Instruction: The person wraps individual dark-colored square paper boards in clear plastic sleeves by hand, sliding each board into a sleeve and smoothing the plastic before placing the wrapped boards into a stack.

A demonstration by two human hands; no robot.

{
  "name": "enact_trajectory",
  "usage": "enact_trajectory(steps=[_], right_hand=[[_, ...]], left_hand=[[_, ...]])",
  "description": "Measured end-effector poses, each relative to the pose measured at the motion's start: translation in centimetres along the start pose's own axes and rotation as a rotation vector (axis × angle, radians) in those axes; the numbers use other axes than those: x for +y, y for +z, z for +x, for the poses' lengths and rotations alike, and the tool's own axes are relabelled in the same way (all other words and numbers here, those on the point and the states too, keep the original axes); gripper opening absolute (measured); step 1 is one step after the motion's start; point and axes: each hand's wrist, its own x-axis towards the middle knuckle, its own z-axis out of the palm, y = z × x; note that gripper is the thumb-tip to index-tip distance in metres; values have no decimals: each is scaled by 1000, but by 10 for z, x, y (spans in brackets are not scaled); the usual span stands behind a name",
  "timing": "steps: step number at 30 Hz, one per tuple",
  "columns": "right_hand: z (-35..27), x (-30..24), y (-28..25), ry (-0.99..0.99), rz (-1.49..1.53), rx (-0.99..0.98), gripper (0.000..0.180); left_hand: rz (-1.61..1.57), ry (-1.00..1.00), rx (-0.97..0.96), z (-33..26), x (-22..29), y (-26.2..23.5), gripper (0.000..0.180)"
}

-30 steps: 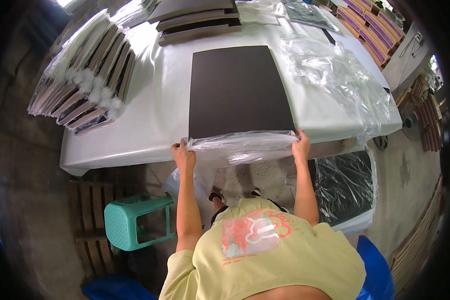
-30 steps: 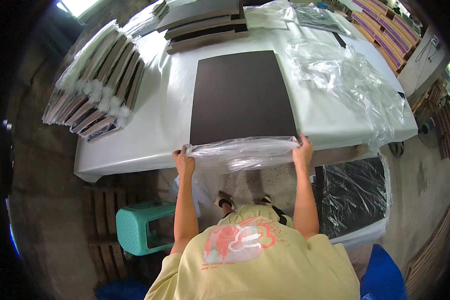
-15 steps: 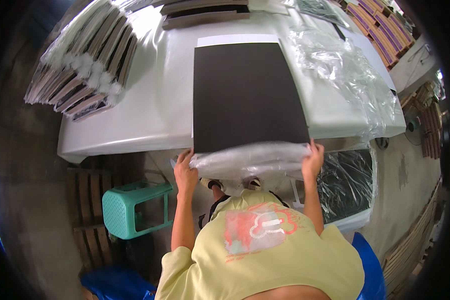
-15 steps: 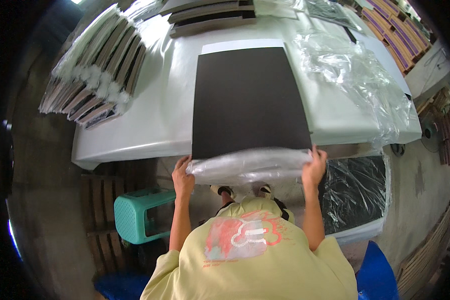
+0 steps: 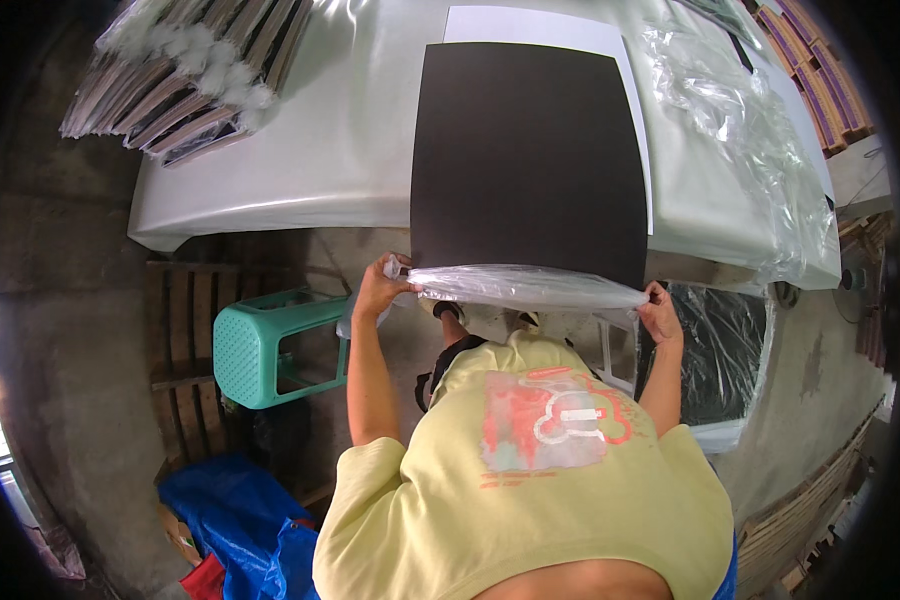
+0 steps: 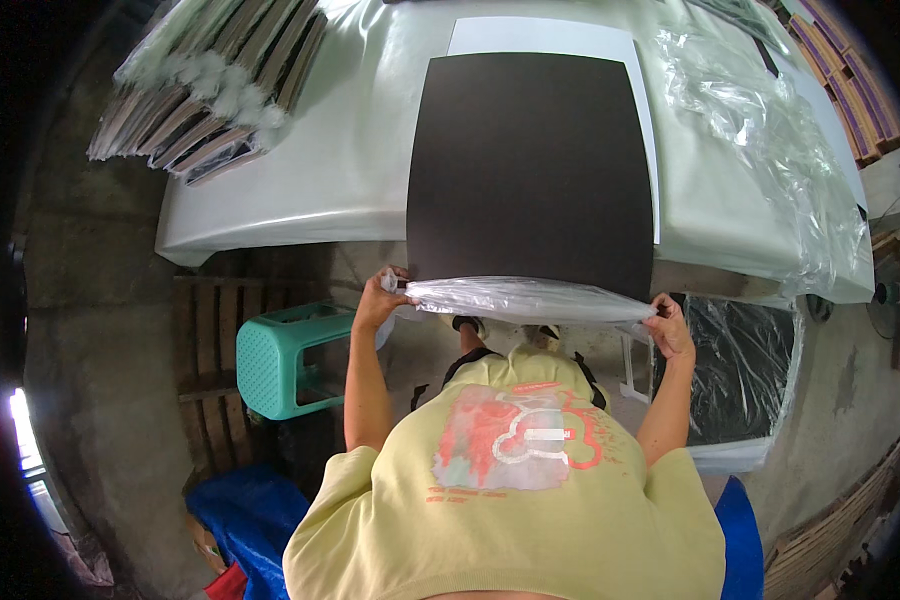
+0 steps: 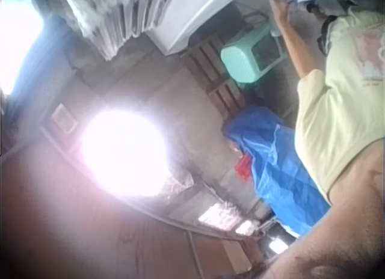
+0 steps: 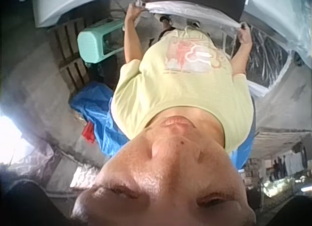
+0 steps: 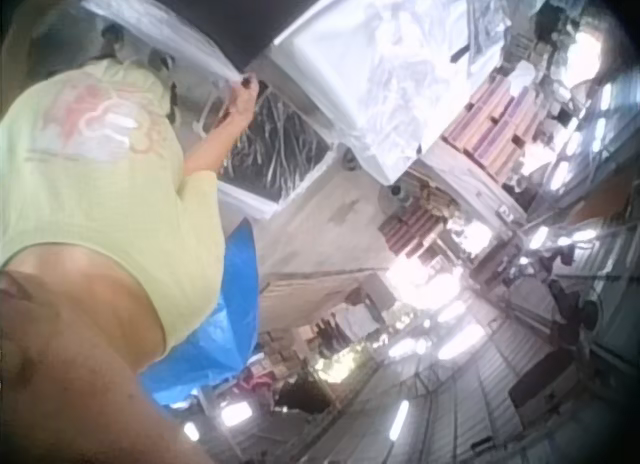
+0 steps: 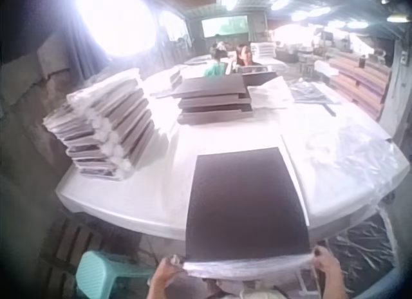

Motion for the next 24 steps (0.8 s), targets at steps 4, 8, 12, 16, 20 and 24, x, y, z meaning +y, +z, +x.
enact_trajectory(steps=[4,8,12,16,20,24], right_hand=[[21,-29,24,-37,46,36,21],[26,-42,51,-127,10,176,21],[11,-83,65,-145,-142,194,41],[-3,-161,58,-433,-251,31,49],[-16,-243,131,-720,188,261,38],[-4,-301,189,-1019,23,387,26]], left_hand=[[-18,66,-69,4,26,-8,28],[20,100,-87,13,33,-7,23],[247,139,-180,8,87,-4,26],[100,240,44,0,174,-23,42],[-572,625,447,-5,297,-1,43],[-454,754,271,31,329,-57,25]])
